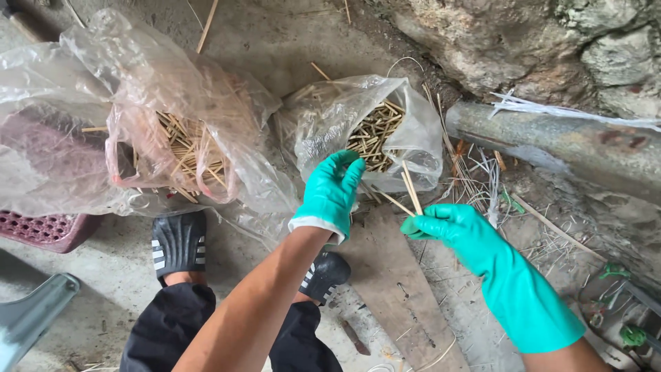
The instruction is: Assembling thin bamboo sticks into decorative circular frames, including organizing materials and using adhesive liquid in a barrel.
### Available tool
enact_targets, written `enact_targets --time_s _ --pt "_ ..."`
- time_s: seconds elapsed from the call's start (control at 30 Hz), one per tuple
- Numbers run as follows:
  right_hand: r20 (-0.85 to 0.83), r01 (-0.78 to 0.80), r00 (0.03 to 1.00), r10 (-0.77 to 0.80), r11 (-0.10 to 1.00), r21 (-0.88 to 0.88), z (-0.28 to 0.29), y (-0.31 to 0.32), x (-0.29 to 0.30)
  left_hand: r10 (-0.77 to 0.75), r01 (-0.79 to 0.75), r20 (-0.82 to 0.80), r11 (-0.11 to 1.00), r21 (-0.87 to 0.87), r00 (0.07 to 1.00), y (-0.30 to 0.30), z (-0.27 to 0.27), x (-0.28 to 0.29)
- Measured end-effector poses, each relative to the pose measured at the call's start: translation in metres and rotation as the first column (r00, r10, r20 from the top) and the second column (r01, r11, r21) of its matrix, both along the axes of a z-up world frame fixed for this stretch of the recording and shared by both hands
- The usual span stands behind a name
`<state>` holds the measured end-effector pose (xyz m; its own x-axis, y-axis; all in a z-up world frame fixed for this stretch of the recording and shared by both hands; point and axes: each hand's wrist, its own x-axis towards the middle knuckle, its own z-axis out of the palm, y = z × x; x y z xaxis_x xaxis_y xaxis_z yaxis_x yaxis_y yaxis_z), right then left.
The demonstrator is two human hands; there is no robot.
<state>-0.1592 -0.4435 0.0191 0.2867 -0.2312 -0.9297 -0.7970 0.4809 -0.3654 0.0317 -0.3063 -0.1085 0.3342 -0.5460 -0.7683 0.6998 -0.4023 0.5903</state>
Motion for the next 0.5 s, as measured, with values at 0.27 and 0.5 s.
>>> enact_targets --time_s 0.27,0.5 --pt "0.081 0.077 0.994 -0.079 0.997 0.017 0.025 0.030 0.017 -0.097 0.294 0.755 0.946 -0.132 0.649 0.009 0.066 0.016" --pt "0.185 -0.212 0.960 0.211 0.977 -0.012 0.081 0.058 0.031 -0.185 0.099 -0.250 0.943 -0.318 0.950 0.036 0.112 0.030"
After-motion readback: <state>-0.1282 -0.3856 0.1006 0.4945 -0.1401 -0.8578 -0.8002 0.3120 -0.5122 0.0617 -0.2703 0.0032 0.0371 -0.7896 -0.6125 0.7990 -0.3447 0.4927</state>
